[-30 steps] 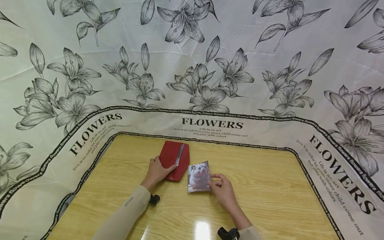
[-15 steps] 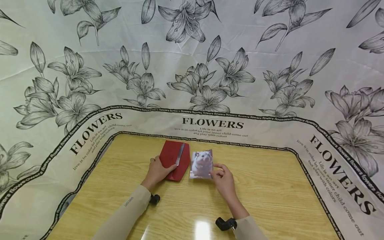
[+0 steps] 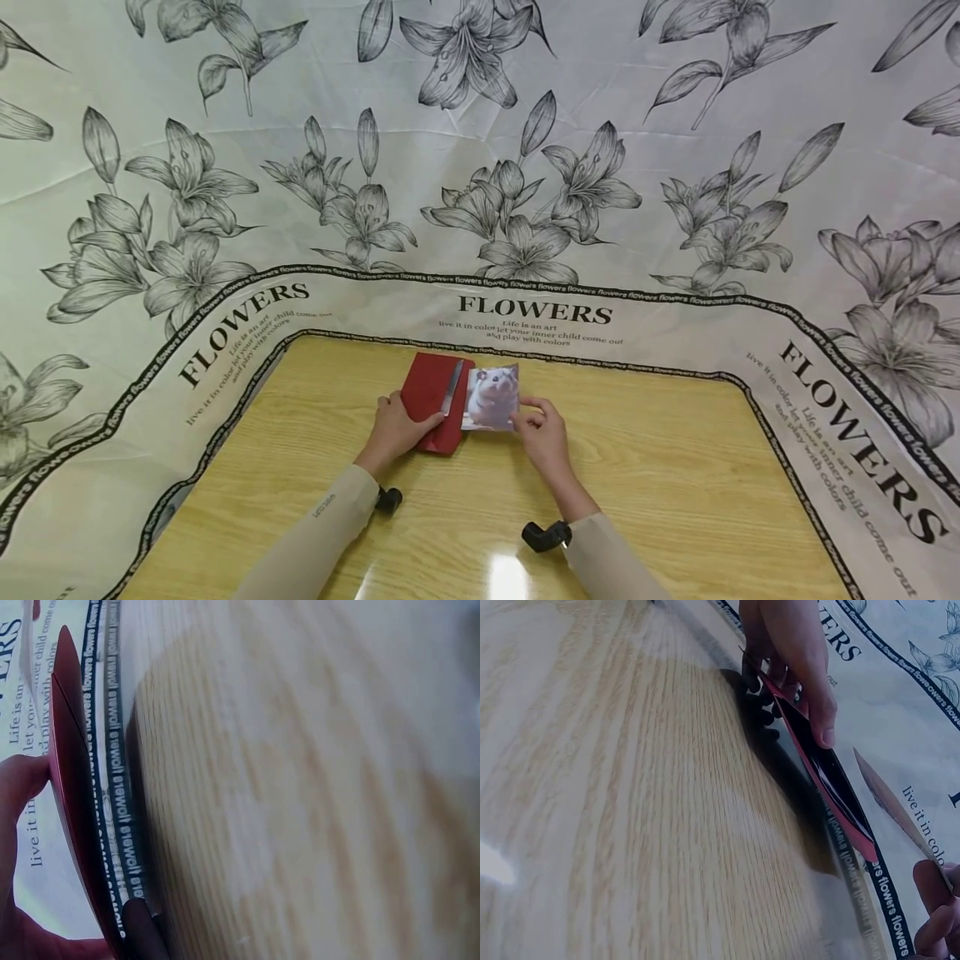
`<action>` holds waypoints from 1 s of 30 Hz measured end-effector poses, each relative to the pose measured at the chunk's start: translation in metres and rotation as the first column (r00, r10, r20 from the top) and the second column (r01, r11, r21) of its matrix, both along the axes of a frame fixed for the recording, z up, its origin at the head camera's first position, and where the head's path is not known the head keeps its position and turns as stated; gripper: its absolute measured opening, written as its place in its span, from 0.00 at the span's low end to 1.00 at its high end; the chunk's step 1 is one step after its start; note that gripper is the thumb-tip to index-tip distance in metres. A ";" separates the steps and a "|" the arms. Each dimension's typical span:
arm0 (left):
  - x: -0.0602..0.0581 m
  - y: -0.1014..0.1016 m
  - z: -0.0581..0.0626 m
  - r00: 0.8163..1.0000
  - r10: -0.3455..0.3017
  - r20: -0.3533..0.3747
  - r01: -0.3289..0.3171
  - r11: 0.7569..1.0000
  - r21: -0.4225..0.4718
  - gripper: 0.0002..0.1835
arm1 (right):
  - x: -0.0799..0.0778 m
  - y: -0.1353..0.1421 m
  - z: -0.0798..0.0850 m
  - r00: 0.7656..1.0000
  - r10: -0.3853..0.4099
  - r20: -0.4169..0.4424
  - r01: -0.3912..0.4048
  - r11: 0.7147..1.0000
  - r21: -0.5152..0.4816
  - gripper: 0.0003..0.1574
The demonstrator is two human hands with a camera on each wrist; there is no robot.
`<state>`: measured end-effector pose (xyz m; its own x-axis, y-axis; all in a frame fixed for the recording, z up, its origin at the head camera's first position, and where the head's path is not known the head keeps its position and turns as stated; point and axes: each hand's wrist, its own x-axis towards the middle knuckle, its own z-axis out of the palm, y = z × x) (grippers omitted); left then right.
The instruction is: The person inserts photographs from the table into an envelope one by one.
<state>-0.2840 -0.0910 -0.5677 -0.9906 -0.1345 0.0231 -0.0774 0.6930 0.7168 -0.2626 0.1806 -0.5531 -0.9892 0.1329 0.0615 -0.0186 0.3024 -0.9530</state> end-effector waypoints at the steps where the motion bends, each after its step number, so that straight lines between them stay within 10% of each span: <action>1: 0.000 0.000 0.000 1.000 0.001 -0.004 -0.001 1.000 -0.002 0.56 | -0.002 -0.001 -0.001 1.000 -0.001 0.006 0.001 1.000 -0.008 0.21; 30: 0.001 0.000 0.001 1.000 -0.002 -0.007 0.002 1.000 -0.027 0.56 | -0.036 -0.037 -0.014 0.999 -0.025 0.029 0.026 0.999 -0.035 0.20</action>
<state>-0.2828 -0.0911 -0.5665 -0.9907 -0.1317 0.0341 -0.0706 0.7122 0.6984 -0.2986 0.1437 -0.5676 -0.9868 0.1595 0.0277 0.0164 0.2687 -0.9631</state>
